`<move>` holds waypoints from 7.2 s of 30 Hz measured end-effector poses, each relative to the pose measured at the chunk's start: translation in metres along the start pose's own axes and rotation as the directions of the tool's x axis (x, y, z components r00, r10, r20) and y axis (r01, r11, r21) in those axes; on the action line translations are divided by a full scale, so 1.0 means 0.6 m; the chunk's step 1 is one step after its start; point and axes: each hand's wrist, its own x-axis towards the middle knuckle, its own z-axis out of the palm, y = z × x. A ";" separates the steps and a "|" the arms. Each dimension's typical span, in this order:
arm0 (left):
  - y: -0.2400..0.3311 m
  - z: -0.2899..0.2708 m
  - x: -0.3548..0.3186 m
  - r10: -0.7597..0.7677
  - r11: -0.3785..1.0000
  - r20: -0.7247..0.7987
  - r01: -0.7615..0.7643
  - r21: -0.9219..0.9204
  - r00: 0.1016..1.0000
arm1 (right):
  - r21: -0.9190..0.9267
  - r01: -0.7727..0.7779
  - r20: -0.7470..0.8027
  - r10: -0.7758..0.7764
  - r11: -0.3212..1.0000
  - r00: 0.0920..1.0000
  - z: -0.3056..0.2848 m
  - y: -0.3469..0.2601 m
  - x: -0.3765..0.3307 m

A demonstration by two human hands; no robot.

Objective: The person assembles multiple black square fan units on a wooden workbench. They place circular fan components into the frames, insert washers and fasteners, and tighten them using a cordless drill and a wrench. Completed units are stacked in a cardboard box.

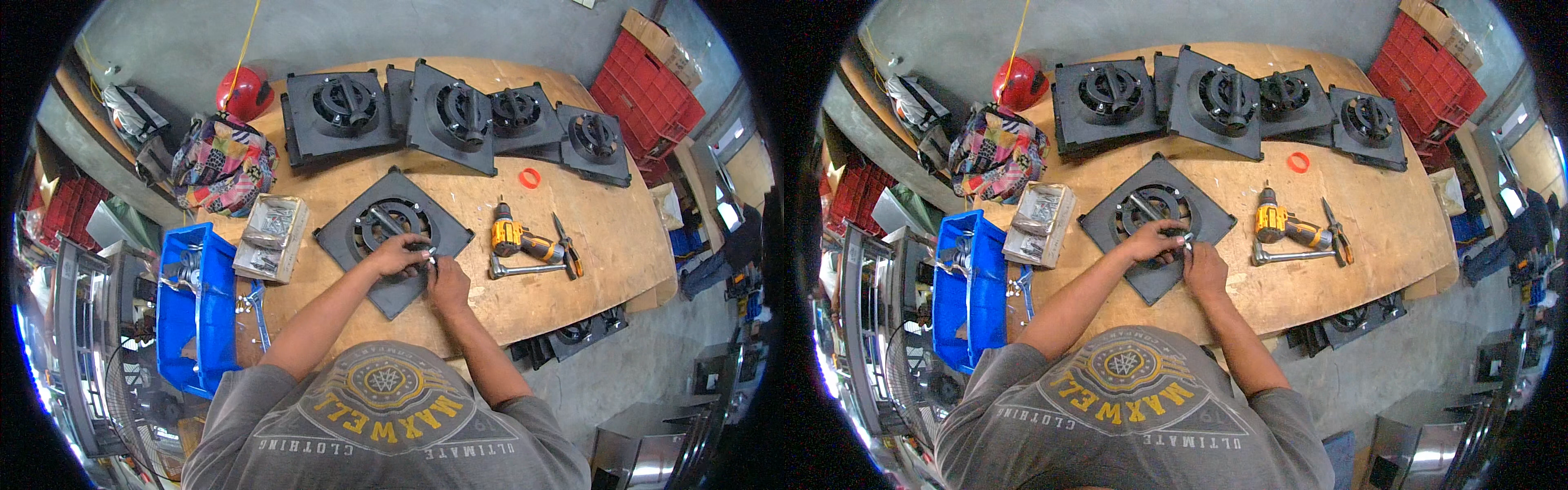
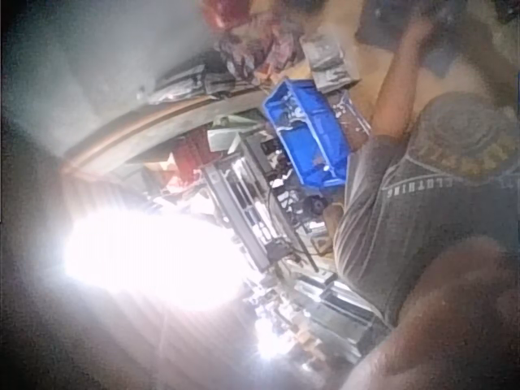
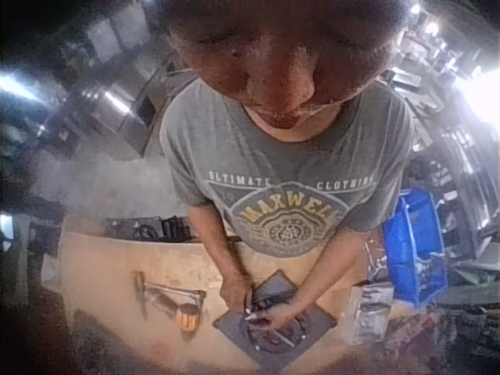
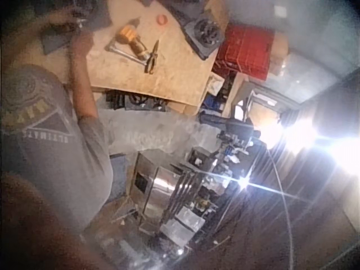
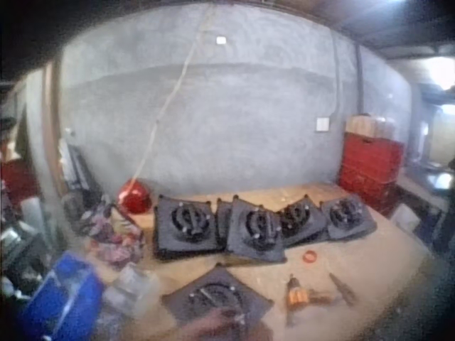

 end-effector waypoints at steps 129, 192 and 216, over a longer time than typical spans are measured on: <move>0.139 1.056 0.517 0.566 0.094 0.417 -0.558 0.824 0.711 | -0.290 -0.673 0.102 0.721 0.681 0.686 -0.642 1.066 -0.446; 0.431 -0.070 0.458 0.470 0.343 -0.364 0.214 0.915 0.804 | -0.194 -0.387 -0.204 0.349 0.901 0.915 -0.148 0.335 -0.066; 0.057 0.017 -0.053 0.210 0.794 -0.682 0.286 0.537 0.701 | -0.153 -0.381 -0.223 0.344 0.912 0.912 -0.151 0.331 -0.068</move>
